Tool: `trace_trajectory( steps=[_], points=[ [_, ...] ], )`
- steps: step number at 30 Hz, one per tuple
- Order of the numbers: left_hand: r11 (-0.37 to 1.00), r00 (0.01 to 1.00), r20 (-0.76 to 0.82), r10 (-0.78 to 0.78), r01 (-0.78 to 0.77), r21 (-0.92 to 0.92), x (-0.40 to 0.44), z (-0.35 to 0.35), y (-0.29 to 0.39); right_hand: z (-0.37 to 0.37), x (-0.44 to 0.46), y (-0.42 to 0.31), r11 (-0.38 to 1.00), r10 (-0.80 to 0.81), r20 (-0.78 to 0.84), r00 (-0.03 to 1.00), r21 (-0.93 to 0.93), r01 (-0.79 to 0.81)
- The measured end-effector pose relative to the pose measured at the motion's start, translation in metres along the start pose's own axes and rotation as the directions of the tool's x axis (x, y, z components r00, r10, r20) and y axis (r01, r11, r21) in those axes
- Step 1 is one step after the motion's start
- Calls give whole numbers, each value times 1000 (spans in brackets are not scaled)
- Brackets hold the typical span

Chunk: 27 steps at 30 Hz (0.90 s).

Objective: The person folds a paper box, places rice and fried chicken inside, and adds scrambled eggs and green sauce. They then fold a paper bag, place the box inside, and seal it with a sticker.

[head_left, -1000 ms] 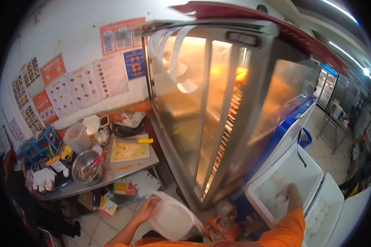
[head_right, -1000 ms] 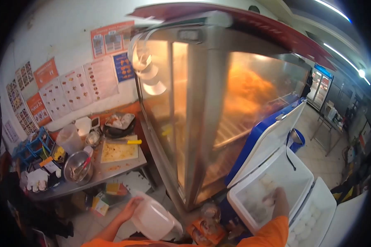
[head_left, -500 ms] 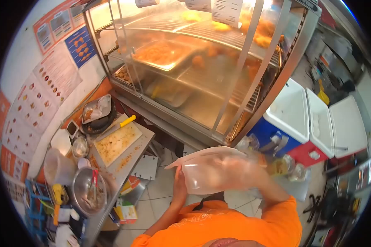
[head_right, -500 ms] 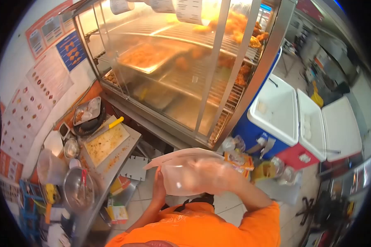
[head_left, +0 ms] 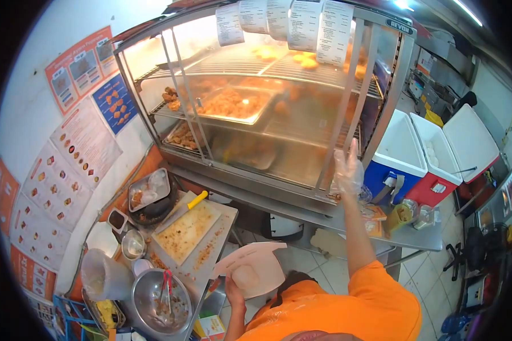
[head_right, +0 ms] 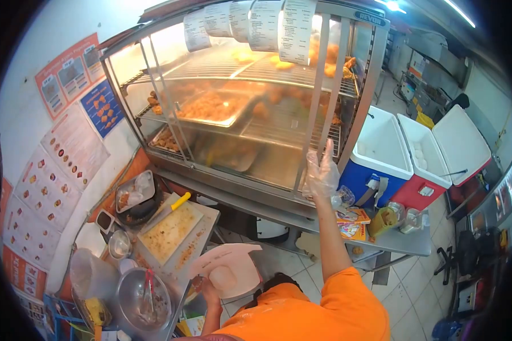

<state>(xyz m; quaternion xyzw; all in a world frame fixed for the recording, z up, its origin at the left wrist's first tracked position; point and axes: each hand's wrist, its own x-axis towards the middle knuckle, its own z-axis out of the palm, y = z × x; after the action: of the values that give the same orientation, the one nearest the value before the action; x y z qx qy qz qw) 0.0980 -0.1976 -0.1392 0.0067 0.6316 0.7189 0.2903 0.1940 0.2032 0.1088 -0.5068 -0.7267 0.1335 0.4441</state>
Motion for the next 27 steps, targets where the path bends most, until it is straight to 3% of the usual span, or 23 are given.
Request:
trace_trajectory(
  steps=[2, 4, 5, 6, 8, 10, 11, 13, 15, 16, 18, 19, 20, 23, 25, 27],
  points=[
    [1000, 1000, 9, -17, 17, 15, 8, -4, -1, -5, -9, 8, 998, 45, 66, 997, -46, -42],
    [1000, 999, 29, -19, 18, 25, 19, -2, 0, 0, -9, 8, 960, -114, 1, 994, 256, 110],
    [999, 999, 45, -18, 17, 32, 25, 0, 0, 4, -4, 18, 930, -214, -38, 976, 297, 216],
    [999, 997, 70, -19, 16, 40, 33, 3, 2, 7, 3, 28, 940, -189, -46, 981, 282, 194],
    [998, 992, 124, -18, 10, 64, 47, 14, 4, 7, 15, 49, 935, -339, 100, 935, 145, 324],
    [996, 984, 179, -5, -10, 85, 59, 27, 8, 11, 29, 57, 961, -228, 195, 954, 204, 188],
    [996, 979, 202, 1, -19, 83, 65, 34, 9, 27, 43, 71, 890, -405, 88, 910, 267, 370],
    [999, 970, 244, -18, 9, 39, 77, 51, 12, 40, 66, 70, 789, -550, -36, 835, 305, 533],
    [989, 954, 289, -82, 115, -97, 86, 67, 16, 37, 86, 29, 851, -79, -61, 995, 516, 99],
    [989, 958, 277, -77, 108, -98, 86, 74, 20, 36, 105, 12, 906, 78, -46, 996, 420, -52],
    [983, 948, 289, -131, 162, -83, 90, 85, 31, 74, 179, 19, 999, -21, -133, 991, 35, 26],
    [986, 956, 271, -111, 141, -91, 93, 84, 32, 69, 207, 3, 956, 134, 33, 990, -267, -120],
    [991, 964, 241, -115, 128, -38, 97, 82, 28, 113, 257, 31, 926, 140, 44, 989, -360, -114],
    [997, 984, 176, -37, 49, -62, 105, 82, 15, 126, 321, 31, 904, 176, 126, 976, -413, -109],
    [988, 993, 109, -40, 56, -143, 74, 104, 45, 141, 345, 35, 903, 216, 154, 964, -406, -138],
    [995, 995, 20, -98, 99, -19, 82, 83, 29, 156, 362, 40, 909, 253, 176, 951, -381, -171]
  ],
)
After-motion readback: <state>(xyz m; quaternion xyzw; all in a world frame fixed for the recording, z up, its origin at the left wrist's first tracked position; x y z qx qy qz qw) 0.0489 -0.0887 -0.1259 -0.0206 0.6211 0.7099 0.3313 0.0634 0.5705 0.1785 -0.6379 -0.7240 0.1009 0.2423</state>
